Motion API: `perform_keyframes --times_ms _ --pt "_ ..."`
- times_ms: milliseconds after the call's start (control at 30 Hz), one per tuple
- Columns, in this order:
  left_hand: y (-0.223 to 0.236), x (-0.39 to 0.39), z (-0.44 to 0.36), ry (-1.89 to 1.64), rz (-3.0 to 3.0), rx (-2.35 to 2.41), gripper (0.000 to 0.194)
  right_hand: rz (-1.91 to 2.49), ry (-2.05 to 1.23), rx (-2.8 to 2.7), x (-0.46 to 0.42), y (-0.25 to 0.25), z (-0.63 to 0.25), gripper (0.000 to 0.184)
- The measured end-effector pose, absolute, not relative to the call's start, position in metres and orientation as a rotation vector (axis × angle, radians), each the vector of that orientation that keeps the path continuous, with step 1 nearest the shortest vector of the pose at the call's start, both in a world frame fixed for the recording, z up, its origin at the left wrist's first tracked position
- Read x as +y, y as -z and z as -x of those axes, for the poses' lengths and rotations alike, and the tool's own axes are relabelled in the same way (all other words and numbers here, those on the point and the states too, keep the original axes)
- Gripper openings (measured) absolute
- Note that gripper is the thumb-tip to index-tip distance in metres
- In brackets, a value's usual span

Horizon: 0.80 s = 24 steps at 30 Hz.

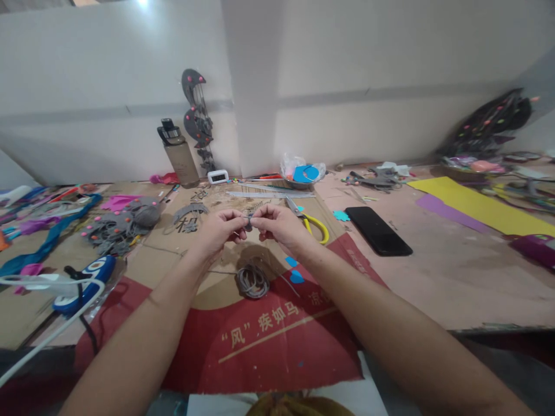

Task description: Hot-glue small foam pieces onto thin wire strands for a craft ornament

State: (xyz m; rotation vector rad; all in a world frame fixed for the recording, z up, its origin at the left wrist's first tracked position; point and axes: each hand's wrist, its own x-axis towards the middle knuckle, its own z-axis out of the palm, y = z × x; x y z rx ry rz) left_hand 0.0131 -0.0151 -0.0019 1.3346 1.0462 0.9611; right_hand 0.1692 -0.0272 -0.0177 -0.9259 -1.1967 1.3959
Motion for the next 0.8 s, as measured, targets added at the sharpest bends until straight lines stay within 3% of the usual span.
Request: perform_keyframes --times_ms 167,400,800 --pt "0.0016 -0.0117 -0.0135 -1.074 -1.162 1.049 0.016 0.870 -1.329 -1.130 -0.0259 0.0178 -0.1715 0.026" --pt "0.0025 -0.0119 -0.0164 -1.063 -1.094 1.017 0.017 0.940 -0.760 -1.450 -0.0290 0.0207 -0.1687 0.013" --pt "0.0030 -0.0125 -0.0122 -0.897 -1.172 0.866 0.021 0.953 -1.043 -1.285 -0.0239 0.0236 -0.1689 0.015"
